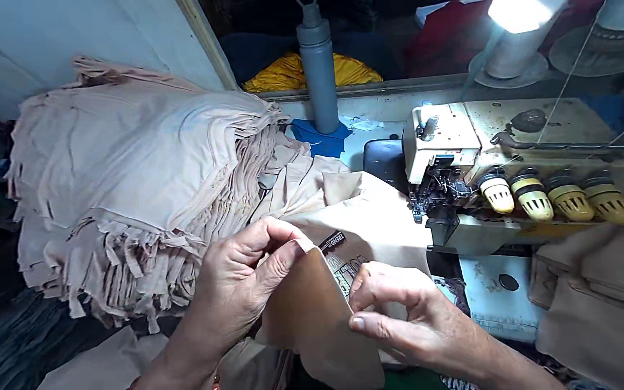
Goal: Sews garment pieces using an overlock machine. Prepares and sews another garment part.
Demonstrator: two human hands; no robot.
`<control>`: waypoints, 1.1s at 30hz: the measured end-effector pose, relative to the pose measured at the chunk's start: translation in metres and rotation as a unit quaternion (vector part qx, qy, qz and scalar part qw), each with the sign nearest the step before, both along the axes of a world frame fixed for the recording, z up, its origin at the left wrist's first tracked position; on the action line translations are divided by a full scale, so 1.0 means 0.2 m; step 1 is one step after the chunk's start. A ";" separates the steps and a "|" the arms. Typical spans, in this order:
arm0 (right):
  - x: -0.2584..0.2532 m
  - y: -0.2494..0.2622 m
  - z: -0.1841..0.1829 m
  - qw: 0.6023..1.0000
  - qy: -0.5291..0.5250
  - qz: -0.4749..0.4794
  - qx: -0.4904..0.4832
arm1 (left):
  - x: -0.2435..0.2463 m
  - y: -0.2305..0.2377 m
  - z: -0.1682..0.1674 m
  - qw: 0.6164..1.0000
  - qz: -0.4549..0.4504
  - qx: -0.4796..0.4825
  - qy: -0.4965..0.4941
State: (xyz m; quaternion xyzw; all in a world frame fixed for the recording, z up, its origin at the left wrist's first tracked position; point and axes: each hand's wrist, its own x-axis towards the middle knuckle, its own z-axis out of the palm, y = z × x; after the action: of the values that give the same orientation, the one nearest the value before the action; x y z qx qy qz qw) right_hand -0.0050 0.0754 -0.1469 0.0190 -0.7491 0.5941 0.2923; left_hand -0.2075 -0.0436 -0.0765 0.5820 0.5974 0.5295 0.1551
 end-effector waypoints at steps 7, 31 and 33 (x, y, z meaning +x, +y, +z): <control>0.07 -0.05 -0.06 0.990 0.027 -0.134 0.025 | 0.05 0.05 -0.04 0.999 0.027 0.034 0.015; 0.20 -0.08 -0.50 0.928 -0.030 -0.363 -0.081 | 0.20 0.74 -0.34 0.961 -0.101 -0.078 0.247; 0.21 -0.08 -0.50 0.930 -0.029 -0.353 -0.093 | 0.22 0.73 -0.35 0.957 -0.087 -0.057 0.271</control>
State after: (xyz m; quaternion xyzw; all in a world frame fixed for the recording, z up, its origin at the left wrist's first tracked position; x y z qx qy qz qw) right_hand 0.0364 0.0604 -0.2465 -0.2917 -0.6569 0.5199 0.4616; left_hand -0.1643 0.1019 -0.1471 0.7437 0.5931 0.3015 0.0656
